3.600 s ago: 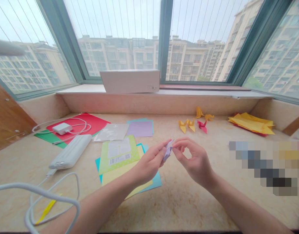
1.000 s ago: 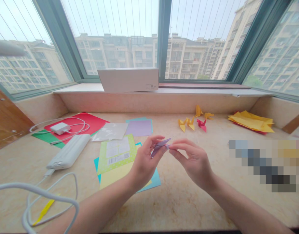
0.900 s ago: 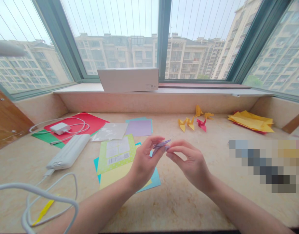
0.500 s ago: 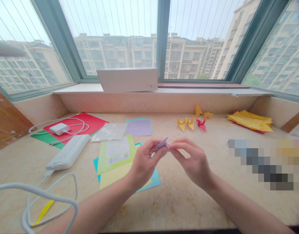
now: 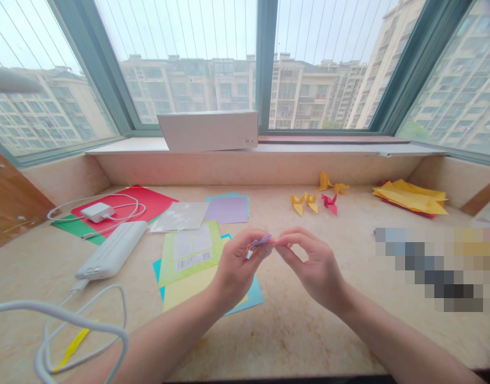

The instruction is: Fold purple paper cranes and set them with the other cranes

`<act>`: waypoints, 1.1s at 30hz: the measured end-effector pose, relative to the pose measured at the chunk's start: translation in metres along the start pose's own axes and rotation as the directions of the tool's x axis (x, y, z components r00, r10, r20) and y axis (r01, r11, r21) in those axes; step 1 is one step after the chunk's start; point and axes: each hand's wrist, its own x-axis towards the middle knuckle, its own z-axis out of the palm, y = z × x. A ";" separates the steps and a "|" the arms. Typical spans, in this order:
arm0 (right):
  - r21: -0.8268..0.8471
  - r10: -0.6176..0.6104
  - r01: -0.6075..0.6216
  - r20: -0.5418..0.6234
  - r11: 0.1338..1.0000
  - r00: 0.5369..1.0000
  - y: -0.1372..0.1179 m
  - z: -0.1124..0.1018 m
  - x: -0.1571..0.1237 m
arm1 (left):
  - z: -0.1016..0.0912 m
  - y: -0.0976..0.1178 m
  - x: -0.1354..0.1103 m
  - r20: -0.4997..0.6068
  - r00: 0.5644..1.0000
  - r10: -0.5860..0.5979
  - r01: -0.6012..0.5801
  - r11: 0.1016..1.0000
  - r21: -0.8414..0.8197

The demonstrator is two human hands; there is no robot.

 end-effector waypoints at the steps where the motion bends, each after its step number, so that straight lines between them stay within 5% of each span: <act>1: 0.010 0.014 -0.014 0.000 1.000 1.000 0.001 0.000 0.000 | 0.000 -0.001 0.000 -0.005 1.000 -0.003 0.003 1.000 0.000; 7: 0.092 0.192 -0.188 -0.030 0.978 0.981 0.003 0.001 0.000 | 0.003 0.000 0.001 -0.074 0.993 -0.090 0.081 0.990 -0.115; 16: 0.247 0.429 -0.439 0.094 0.864 0.898 -0.005 -0.003 0.003 | 0.005 0.000 0.001 -0.090 0.996 -0.028 0.008 0.977 -0.213; 24: 0.288 0.484 -0.566 0.309 0.773 0.819 -0.008 -0.008 0.008 | 0.002 -0.001 0.001 -0.069 0.989 0.134 -0.142 0.981 -0.129; 33: 0.398 0.494 -0.564 0.271 0.724 0.826 -0.004 -0.011 0.009 | 0.001 -0.004 0.001 -0.068 0.992 0.107 -0.111 0.992 -0.055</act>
